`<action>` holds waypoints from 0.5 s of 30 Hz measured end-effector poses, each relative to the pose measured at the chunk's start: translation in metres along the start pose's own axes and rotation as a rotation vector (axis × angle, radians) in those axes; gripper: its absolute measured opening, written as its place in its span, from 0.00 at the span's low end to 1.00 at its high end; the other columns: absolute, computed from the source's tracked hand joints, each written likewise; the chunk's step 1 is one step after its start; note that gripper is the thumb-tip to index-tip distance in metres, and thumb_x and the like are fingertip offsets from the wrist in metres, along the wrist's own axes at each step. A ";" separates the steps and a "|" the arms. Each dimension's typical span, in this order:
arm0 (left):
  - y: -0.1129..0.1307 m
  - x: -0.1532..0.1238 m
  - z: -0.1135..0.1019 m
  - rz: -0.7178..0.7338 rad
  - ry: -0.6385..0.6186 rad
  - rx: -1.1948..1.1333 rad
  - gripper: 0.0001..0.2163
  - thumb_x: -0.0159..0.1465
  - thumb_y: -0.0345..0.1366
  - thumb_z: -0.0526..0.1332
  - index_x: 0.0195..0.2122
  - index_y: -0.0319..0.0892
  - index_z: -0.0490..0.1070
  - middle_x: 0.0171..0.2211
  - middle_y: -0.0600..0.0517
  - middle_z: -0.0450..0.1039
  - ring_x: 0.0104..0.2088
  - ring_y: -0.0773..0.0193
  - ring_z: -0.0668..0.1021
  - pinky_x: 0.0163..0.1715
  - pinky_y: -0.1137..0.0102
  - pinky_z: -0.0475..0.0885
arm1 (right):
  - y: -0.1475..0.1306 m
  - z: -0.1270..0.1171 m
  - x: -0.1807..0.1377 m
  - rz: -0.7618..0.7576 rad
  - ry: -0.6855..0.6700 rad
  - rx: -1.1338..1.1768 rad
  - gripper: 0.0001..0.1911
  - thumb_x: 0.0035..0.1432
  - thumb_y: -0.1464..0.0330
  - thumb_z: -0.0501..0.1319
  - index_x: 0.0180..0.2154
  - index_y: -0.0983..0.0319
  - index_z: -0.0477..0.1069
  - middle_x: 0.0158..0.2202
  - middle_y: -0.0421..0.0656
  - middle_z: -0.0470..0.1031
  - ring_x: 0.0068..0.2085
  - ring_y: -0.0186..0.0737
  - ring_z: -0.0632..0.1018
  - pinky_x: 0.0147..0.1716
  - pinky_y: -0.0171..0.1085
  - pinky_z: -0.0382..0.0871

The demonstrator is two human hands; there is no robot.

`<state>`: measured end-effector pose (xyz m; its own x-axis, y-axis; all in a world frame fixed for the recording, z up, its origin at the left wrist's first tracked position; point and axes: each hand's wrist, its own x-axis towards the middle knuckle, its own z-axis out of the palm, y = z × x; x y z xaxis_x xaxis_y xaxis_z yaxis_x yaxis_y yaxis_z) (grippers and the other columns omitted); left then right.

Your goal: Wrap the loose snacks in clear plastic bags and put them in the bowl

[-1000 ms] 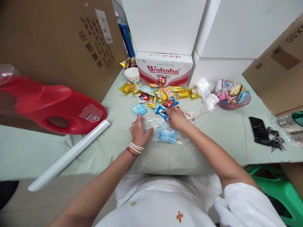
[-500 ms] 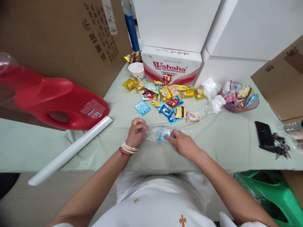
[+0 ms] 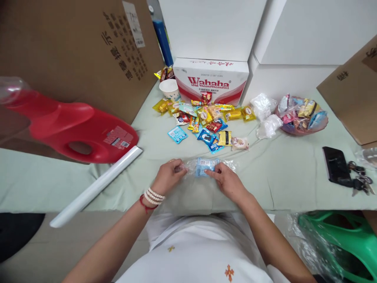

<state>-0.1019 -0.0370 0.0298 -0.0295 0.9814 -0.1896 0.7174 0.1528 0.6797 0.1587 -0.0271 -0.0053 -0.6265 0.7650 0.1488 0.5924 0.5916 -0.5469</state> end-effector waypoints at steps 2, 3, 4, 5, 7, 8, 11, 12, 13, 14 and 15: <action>0.014 0.001 0.005 -0.002 -0.130 -0.217 0.11 0.64 0.44 0.62 0.29 0.43 0.72 0.22 0.55 0.70 0.25 0.63 0.74 0.29 0.69 0.69 | -0.002 0.002 0.002 -0.002 0.002 -0.002 0.21 0.70 0.73 0.51 0.54 0.52 0.79 0.41 0.45 0.70 0.40 0.40 0.72 0.39 0.37 0.70; 0.023 0.002 0.010 0.010 -0.163 -0.274 0.12 0.65 0.45 0.60 0.30 0.43 0.73 0.21 0.56 0.70 0.23 0.64 0.73 0.27 0.70 0.68 | -0.003 0.002 0.002 0.005 0.004 0.001 0.21 0.70 0.72 0.51 0.54 0.53 0.79 0.41 0.45 0.70 0.40 0.40 0.72 0.39 0.37 0.70; 0.032 0.004 0.017 0.034 -0.161 -0.268 0.13 0.67 0.44 0.58 0.29 0.43 0.73 0.21 0.55 0.71 0.24 0.64 0.74 0.27 0.71 0.67 | -0.005 0.003 0.003 0.013 0.009 0.008 0.20 0.70 0.72 0.52 0.53 0.54 0.79 0.40 0.45 0.71 0.40 0.41 0.72 0.39 0.37 0.71; 0.040 0.005 0.025 0.062 -0.136 -0.201 0.14 0.68 0.42 0.56 0.29 0.42 0.74 0.23 0.53 0.73 0.25 0.63 0.75 0.28 0.70 0.66 | -0.006 0.002 0.002 0.018 0.012 0.025 0.20 0.70 0.71 0.52 0.53 0.54 0.79 0.41 0.46 0.71 0.40 0.41 0.72 0.40 0.38 0.71; 0.054 0.008 0.040 0.100 -0.055 0.027 0.15 0.69 0.37 0.53 0.30 0.42 0.77 0.29 0.49 0.78 0.31 0.60 0.78 0.31 0.69 0.66 | -0.005 -0.002 -0.001 0.011 0.014 0.095 0.20 0.70 0.71 0.52 0.55 0.54 0.78 0.44 0.47 0.74 0.43 0.42 0.74 0.43 0.39 0.73; 0.058 0.008 0.046 0.108 -0.026 0.141 0.14 0.70 0.36 0.53 0.33 0.43 0.78 0.33 0.47 0.79 0.33 0.59 0.79 0.31 0.68 0.66 | -0.004 -0.004 -0.004 0.013 0.034 0.131 0.20 0.70 0.71 0.52 0.55 0.54 0.77 0.46 0.47 0.75 0.44 0.42 0.76 0.45 0.41 0.74; 0.061 0.008 0.055 0.133 0.018 0.321 0.12 0.71 0.37 0.55 0.41 0.48 0.80 0.39 0.46 0.79 0.37 0.56 0.79 0.34 0.65 0.67 | 0.008 -0.014 -0.013 0.170 0.265 0.060 0.19 0.71 0.67 0.53 0.58 0.54 0.75 0.50 0.50 0.75 0.51 0.48 0.75 0.52 0.49 0.73; 0.059 0.009 0.056 0.138 0.049 0.334 0.10 0.70 0.39 0.57 0.44 0.49 0.79 0.41 0.45 0.78 0.40 0.53 0.79 0.37 0.63 0.69 | 0.012 -0.016 -0.015 0.260 0.359 -0.026 0.19 0.69 0.65 0.56 0.59 0.55 0.74 0.53 0.52 0.74 0.54 0.53 0.73 0.55 0.54 0.72; 0.055 0.010 0.056 0.130 0.099 0.337 0.11 0.68 0.42 0.61 0.49 0.49 0.78 0.44 0.44 0.77 0.44 0.50 0.78 0.41 0.60 0.70 | 0.017 -0.017 -0.017 0.340 0.427 -0.116 0.20 0.67 0.62 0.60 0.59 0.56 0.73 0.56 0.54 0.71 0.57 0.58 0.70 0.56 0.59 0.69; 0.052 0.012 0.056 0.108 0.156 0.335 0.17 0.65 0.45 0.64 0.54 0.48 0.76 0.48 0.42 0.76 0.49 0.46 0.76 0.45 0.57 0.70 | 0.021 -0.018 -0.018 0.394 0.456 -0.189 0.22 0.64 0.61 0.63 0.58 0.58 0.73 0.58 0.56 0.69 0.60 0.62 0.67 0.57 0.63 0.67; 0.048 0.014 0.055 0.080 0.202 0.331 0.24 0.62 0.48 0.68 0.57 0.46 0.73 0.51 0.40 0.73 0.54 0.42 0.74 0.49 0.53 0.70 | 0.023 -0.018 -0.018 0.417 0.448 -0.232 0.20 0.62 0.61 0.65 0.55 0.59 0.75 0.60 0.57 0.67 0.62 0.65 0.64 0.58 0.66 0.65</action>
<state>-0.0294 -0.0222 0.0207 -0.0767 0.9968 0.0204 0.9074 0.0613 0.4157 0.1925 -0.0227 -0.0062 -0.0781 0.9445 0.3192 0.8656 0.2230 -0.4483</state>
